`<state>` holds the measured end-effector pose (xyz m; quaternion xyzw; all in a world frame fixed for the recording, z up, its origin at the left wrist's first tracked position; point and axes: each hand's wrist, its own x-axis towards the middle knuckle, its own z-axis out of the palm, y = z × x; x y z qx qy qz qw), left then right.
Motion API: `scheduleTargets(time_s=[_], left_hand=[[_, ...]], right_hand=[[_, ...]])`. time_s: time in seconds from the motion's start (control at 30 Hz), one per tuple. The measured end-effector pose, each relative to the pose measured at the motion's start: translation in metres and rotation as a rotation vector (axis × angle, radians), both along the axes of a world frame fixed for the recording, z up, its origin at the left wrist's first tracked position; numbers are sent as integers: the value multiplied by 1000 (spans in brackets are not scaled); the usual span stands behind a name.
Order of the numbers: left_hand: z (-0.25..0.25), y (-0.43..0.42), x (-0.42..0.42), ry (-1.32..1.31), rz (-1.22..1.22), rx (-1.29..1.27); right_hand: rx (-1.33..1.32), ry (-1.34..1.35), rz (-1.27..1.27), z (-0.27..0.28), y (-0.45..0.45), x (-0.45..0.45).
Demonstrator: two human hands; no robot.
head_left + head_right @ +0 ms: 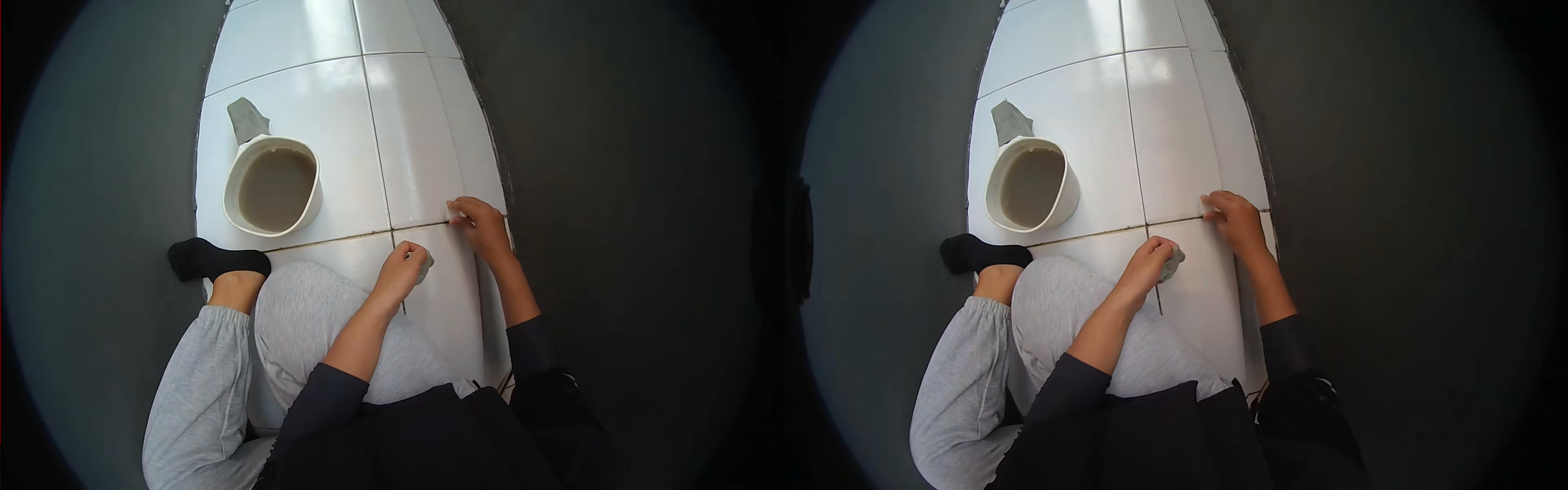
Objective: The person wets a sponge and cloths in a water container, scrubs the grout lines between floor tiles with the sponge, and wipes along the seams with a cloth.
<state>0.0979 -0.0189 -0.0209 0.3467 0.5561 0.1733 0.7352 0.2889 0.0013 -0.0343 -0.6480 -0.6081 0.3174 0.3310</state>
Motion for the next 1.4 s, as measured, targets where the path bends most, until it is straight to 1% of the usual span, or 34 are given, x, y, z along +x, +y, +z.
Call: scheduleTargets(time_s=[0.03,0.1,0.13,0.2,0.23,0.3,0.33,0.4,0.43,0.5,0.57,0.63,0.67,0.7,0.77,0.8,0.83,0.9,0.97,1.03,1.07,1.17,1.2,1.23,1.3,1.33,1.4], left_hand=[[1,-1,2,-6,-2,-5],[2,-2,1,-22,-2,-3],[4,-2,-2,-17,-3,-4],[6,0,-8,15,19,-7],[6,0,-10,18,24,-7],[6,1,-7,-9,21,-9],[7,2,-5,-16,20,-9],[10,1,2,-4,-13,-22],[9,0,4,-7,-16,-26],[6,-1,2,-12,-17,-16],[3,-1,-6,3,-1,-18],[4,2,-11,6,27,-7],[7,2,-10,-12,72,-7],[9,2,-8,-35,113,-8],[15,2,-3,-47,106,-10],[16,1,1,-54,94,-11],[15,0,4,-62,89,-14],[12,-1,2,-44,65,19],[4,-1,-5,-16,41,8],[4,3,-12,5,30,9],[5,3,-12,-4,41,1],[4,3,-7,-23,45,10],[4,2,-2,-23,36,23],[7,2,0,-33,31,19],[14,2,-1,-30,-8,-8],[12,2,-2,-24,-10,-7],[6,1,-7,-27,35,4]], right_hand=[[122,-118,40,-6,0,-14],[175,-254,131,-8,2,-28],[175,-248,130,-6,1,-26],[122,-144,74,0,0,-11],[100,-212,48,6,-2,3],[-73,-103,-83,14,-5,22],[-73,-110,-84,12,-4,22],[72,-235,16,0,-4,16],[142,-191,38,-5,-2,1],[249,-322,162,-9,2,-24],[228,-314,167,-9,3,-26],[131,-193,77,-12,2,0],[104,-204,20,-12,1,13],[105,-205,27,-7,1,12],[-19,-163,-22,7,-1,18],[88,-215,-37,-3,-3,12],[131,-202,-9,-4,-1,-1],[175,-313,134,-1,1,-27],[179,-321,155,-3,3,-28],[155,-264,70,-2,4,-8],[49,-195,21,-4,3,7],[-1,-175,8,3,-2,23],[69,-188,0,-5,-3,20],[65,-199,-4,-7,-3,7],[198,-217,76,-13,-1,-18],[198,-212,74,-11,0,-20],[169,-300,158,-7,3,-27]])
